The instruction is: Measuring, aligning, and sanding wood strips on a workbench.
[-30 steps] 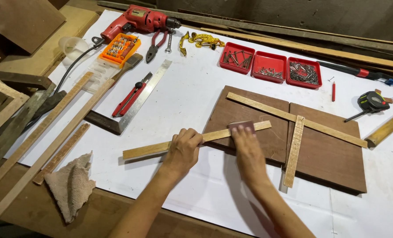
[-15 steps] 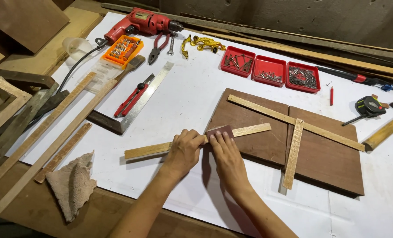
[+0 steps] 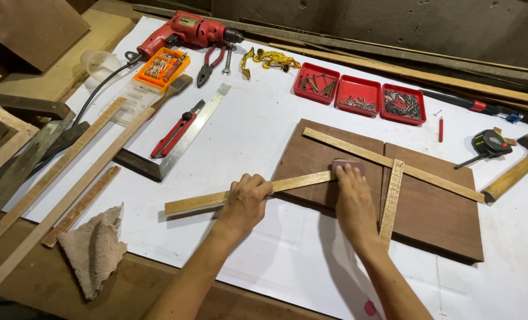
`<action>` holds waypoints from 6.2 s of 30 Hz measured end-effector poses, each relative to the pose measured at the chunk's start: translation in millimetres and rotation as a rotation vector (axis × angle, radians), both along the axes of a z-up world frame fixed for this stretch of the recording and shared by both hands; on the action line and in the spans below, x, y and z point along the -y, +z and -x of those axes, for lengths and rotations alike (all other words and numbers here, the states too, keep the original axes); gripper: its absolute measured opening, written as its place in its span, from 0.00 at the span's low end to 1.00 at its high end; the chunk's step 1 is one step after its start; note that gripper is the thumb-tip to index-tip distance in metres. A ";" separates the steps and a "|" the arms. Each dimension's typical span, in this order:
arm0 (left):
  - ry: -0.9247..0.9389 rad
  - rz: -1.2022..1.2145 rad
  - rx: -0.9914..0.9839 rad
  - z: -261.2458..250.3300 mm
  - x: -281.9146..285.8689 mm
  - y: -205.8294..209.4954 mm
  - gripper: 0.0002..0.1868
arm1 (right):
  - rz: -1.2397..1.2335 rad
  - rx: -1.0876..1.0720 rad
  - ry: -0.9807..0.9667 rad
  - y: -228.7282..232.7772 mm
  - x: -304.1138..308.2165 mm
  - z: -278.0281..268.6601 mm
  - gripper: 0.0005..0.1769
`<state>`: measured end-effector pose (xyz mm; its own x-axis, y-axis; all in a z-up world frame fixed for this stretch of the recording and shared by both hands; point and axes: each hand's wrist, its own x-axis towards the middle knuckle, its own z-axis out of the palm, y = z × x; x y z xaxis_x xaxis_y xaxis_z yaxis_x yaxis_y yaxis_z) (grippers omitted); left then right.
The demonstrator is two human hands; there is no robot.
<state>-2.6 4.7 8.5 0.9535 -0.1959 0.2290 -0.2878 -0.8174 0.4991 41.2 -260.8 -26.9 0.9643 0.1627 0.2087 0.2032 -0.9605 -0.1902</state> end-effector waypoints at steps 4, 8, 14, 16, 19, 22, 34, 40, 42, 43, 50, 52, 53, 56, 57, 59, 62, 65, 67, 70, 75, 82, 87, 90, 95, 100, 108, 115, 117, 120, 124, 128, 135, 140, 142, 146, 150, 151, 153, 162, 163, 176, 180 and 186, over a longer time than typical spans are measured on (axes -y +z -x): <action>0.002 -0.022 -0.063 -1.9 -0.4 -9.7 0.06 | -0.124 0.165 0.201 9.7 -59.6 40.5 0.31; -0.012 -0.028 0.013 -2.6 -1.0 -8.5 0.10 | -0.043 0.136 0.290 -11.8 -82.2 43.2 0.32; -0.014 -0.012 -0.039 -0.3 -1.5 -0.8 0.07 | -0.003 0.125 0.213 -11.2 -33.2 22.4 0.32; -0.018 -0.009 -0.074 1.7 -1.1 3.8 0.06 | -0.019 0.120 0.173 -12.0 -11.8 11.6 0.31; -0.012 -0.001 -0.072 4.0 0.3 14.1 0.07 | -0.016 0.088 0.094 -14.2 7.2 0.2 0.30; -0.002 -0.005 -0.084 4.3 -1.3 13.1 0.04 | -0.005 0.050 0.045 -10.2 4.2 1.9 0.32; 0.083 -0.057 0.235 18.1 -20.1 -9.6 0.09 | -0.154 0.208 0.423 8.6 -109.2 56.1 0.35; 0.080 0.051 0.222 21.9 -19.3 -3.8 0.06 | -0.068 0.244 0.385 -3.9 -76.3 34.0 0.31; 0.089 0.075 0.254 22.5 -18.2 -4.6 0.06 | -0.030 0.291 0.300 -11.2 -47.7 18.2 0.29; 0.088 0.077 0.254 22.4 -17.7 -5.6 0.06 | -0.028 0.291 0.299 -10.3 -39.2 13.3 0.29; 0.117 0.057 0.218 20.4 -16.4 -10.2 0.06 | -0.055 0.230 0.190 17.3 -44.6 20.6 0.28; 0.118 0.062 0.219 20.4 -16.2 -9.7 0.06 | -0.081 0.245 0.218 23.5 -68.7 36.8 0.29; 0.122 0.043 0.223 20.9 -16.3 -8.8 0.09 | -0.104 0.250 0.283 23.4 -83.1 46.3 0.30; 0.120 0.022 0.250 20.4 -16.8 -11.6 0.11 | -0.142 0.225 0.382 14.5 -103.4 57.1 0.31; 0.115 0.023 0.273 20.0 -17.5 -13.5 0.11 | -0.153 0.195 0.417 10.2 -106.6 57.8 0.32; 0.116 0.032 0.280 20.5 -17.3 -12.5 0.11 | -0.140 0.191 0.416 4.2 -100.9 49.9 0.32; 0.110 0.040 0.279 21.9 -17.6 -11.4 0.09 | -0.092 0.216 0.371 -9.0 -76.2 33.9 0.29; 0.112 0.033 0.275 21.4 -17.1 -7.9 0.05 | -0.034 0.257 0.286 -14.9 -39.7 13.6 0.26; 0.118 0.028 0.273 22.5 -17.1 -6.9 0.05 | -0.012 0.263 0.240 -12.0 -22.3 4.5 0.25; 0.121 -0.016 0.265 22.3 -16.9 -9.4 0.05 | -0.007 0.217 0.173 -1.1 -12.4 -0.9 0.26; 0.131 -0.099 0.105 18.7 -18.1 -14.6 0.09 | -0.099 0.281 0.228 10.3 -39.0 18.9 0.26; 0.120 -0.016 0.309 18.3 -11.5 -21.0 0.06 | -0.198 0.119 0.455 -2.1 -109.6 55.0 0.35; 0.106 0.011 0.262 20.9 -13.9 -27.1 0.07 | 0.052 0.121 0.351 -25.0 -100.0 42.1 0.35; 0.098 0.043 0.212 22.1 -12.4 -17.4 0.05 | 0.065 0.136 0.257 -32.8 -64.9 17.4 0.34; 0.103 0.043 0.203 20.1 -11.3 -21.5 0.06 | 0.074 0.080 0.152 -15.0 -23.6 -5.3 0.33; 0.104 0.036 0.216 19.7 -12.6 -19.2 0.07 | -0.003 0.043 0.124 0.3 -46.1 13.5 0.29; 0.098 0.050 0.220 18.8 -13.0 -17.5 0.10 | -0.117 0.089 0.444 4.0 -106.4 48.1 0.32; 0.103 0.042 0.151 18.8 -12.6 -15.0 0.05 | -0.020 0.099 0.289 -24.3 -48.6 3.2 0.31; 0.102 0.036 0.191 19.0 -12.6 -13.8 0.07 | -0.021 0.056 0.198 -12.8 -35.0 -2.1 0.30; 0.114 0.015 0.149 19.0 -11.5 -16.5 0.07 | 0.007 0.025 0.166 -3.3 -30.8 -5.9 0.32; 0.108 0.013 0.192 16.4 -13.3 -24.7 0.09 | -0.066 0.120 0.223 8.2 -62.9 25.1 0.33; 0.095 -0.005 0.175 18.0 -13.2 -22.7 0.12 | -0.141 0.150 0.417 4.5 -96.9 46.5 0.29; 0.100 0.008 0.131 19.3 -13.2 -12.1 0.08 | -0.100 0.023 0.396 2.4 -90.0 31.1 0.32; 0.102 0.020 0.133 21.3 -12.9 -15.0 0.08 | 0.022 0.105 0.268 -17.8 -37.8 -5.0 0.31; 0.108 0.012 0.131 21.1 -12.4 -16.0 0.08 | 0.024 0.097 0.225 -15.2 -26.4 -12.9 0.30; 0.115 -0.006 0.145 19.3 -12.0 -20.1 0.08 | -0.009 0.087 0.170 -9.3 -32.9 -7.4 0.30; 0.117 -0.014 0.133 19.9 -12.4 -19.0 0.08 | -0.145 0.241 0.343 5.3 -78.1 33.6 0.28; 0.118 -0.015 0.132 19.6 -12.1 -19.9 0.08 | -0.146 0.239 0.343 6.4 -84.5 37.8 0.28; 0.108 0.009 0.216 19.3 -13.7 -21.9 0.12 | -0.167 0.113 0.454 8.2 -99.4 46.3 0.34; 0.107 0.021 0.151 20.9 -13.8 -13.4 0.10 | 0.035 0.147 0.354 -13.8 -53.5 9.8 0.32; 0.108 0.022 0.150 21.2 -13.9 -13.5 0.10 | 0.036 0.147 0.355 -14.2 -44.4 4.4 0.32; 0.114 -0.005 0.133 20.5 -11.8 -17.8 0.11 | -0.108 0.209 0.235 6.1 -24.9 24.5 0.28; 0.112 0.006 0.131 23.2 -11.4 -14.3 0.09 | -0.245 0.262 0.479 21.4 -45.6 61.5 0.30; 0.119 0.037 0.187 33.5 -12.9 -4.0 0.08 | -0.131 0.117 0.573 5.2 -57.7 91.2 0.35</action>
<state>-36.1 17.7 4.5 0.9096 -0.0731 0.4089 -0.2810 -0.8332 0.4761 -50.0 -203.1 -21.7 0.7000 0.6156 0.3621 0.7086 -0.6618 -0.2448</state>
